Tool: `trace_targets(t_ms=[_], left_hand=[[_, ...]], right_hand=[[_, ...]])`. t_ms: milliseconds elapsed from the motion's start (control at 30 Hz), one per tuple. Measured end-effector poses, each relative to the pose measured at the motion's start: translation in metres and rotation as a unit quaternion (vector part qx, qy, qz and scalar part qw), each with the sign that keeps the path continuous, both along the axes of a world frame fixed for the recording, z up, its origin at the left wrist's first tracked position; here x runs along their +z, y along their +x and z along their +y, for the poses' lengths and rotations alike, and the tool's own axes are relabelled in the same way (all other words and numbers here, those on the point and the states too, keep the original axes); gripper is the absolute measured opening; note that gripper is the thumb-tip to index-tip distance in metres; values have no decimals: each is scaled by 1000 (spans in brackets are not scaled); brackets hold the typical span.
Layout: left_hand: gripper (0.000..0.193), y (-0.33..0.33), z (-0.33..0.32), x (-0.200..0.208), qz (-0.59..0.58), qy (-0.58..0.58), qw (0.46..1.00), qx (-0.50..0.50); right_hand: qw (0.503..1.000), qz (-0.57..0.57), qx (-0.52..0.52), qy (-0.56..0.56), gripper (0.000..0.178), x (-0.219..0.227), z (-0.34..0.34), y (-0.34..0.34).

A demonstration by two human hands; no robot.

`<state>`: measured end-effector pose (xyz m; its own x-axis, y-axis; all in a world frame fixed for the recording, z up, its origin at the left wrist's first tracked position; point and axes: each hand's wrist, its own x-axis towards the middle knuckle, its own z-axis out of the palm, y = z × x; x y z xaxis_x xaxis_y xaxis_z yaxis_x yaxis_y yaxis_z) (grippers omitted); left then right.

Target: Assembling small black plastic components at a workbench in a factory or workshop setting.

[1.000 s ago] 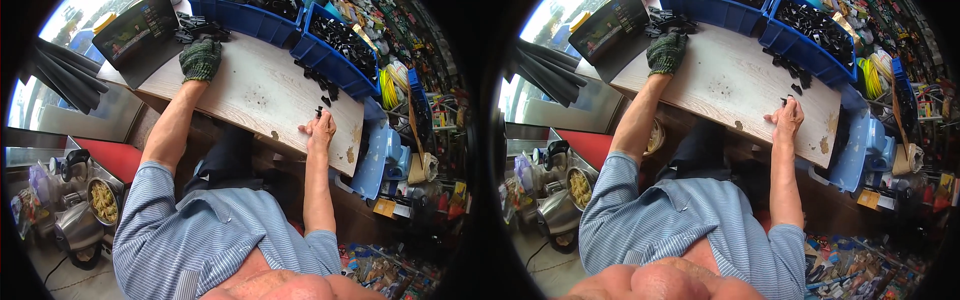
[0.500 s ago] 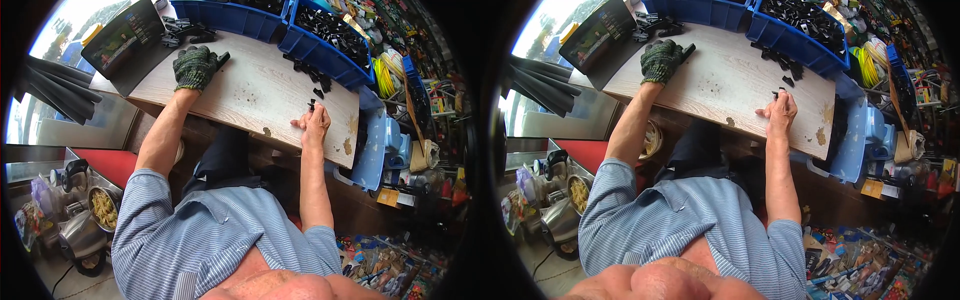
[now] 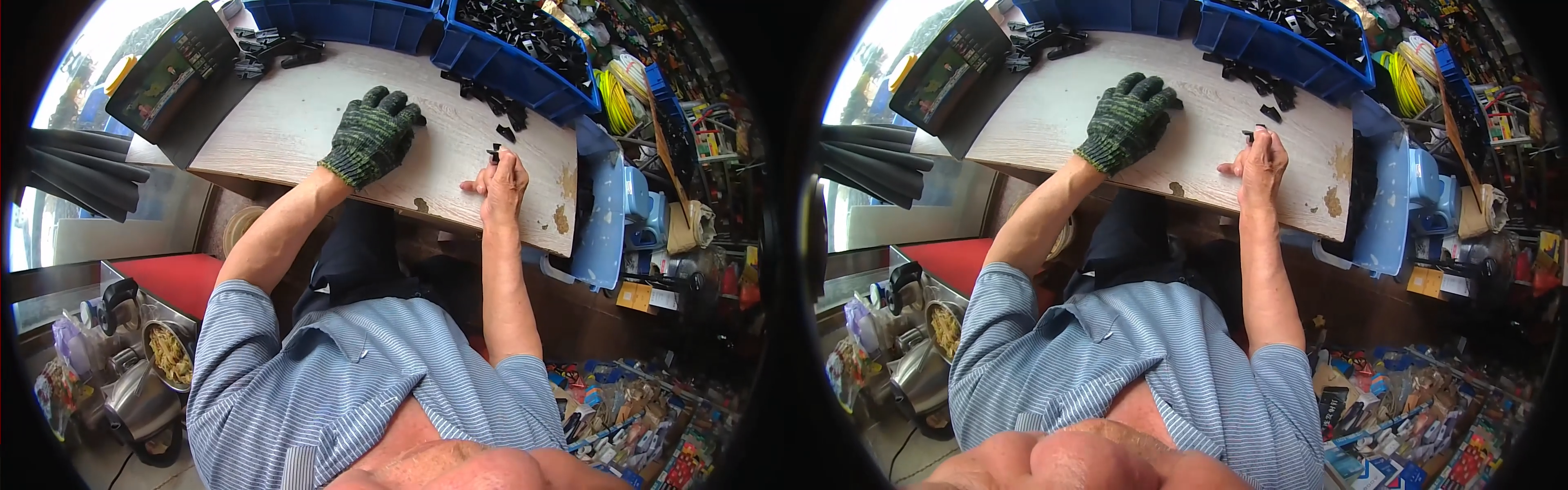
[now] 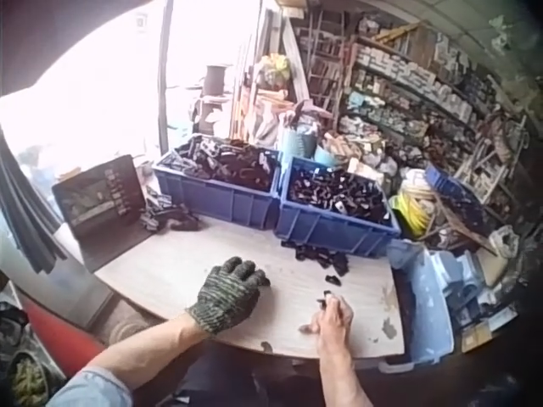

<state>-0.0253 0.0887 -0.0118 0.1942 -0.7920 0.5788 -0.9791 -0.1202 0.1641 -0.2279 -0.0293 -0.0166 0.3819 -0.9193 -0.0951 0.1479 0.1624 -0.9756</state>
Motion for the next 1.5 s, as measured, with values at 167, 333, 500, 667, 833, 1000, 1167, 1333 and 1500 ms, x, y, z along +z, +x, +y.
trace_targets(t_ms=[167,333,500,667,833,1000,1167,1333,1500], left_hand=[[18,13,-24,-5,-20,64,998,-16],[20,11,-29,6,2,126,992,-1],[16,2,-22,13,111,129,985,-22],[15,-5,-19,20,111,185,976,-12],[17,0,-12,23,153,242,954,-84],[16,-14,-6,15,66,150,982,-93],[18,-47,-8,-8,293,68,947,-115],[19,-83,-19,-8,505,0,846,-171],[26,-96,-34,-12,523,17,832,-182]], right_hand=[[1000,-10,7,-4,32,-2,1,0],[1000,-10,0,-19,31,-4,0,-1],[999,-33,10,-25,31,-6,-1,-3],[1000,-18,-4,6,30,-2,3,-2],[1000,-13,-18,22,31,2,5,-1],[999,-9,-33,24,31,-3,1,-1],[998,-20,-38,35,33,1,0,2],[996,-26,-59,66,31,4,3,0],[996,11,-93,9,29,2,5,-1]])
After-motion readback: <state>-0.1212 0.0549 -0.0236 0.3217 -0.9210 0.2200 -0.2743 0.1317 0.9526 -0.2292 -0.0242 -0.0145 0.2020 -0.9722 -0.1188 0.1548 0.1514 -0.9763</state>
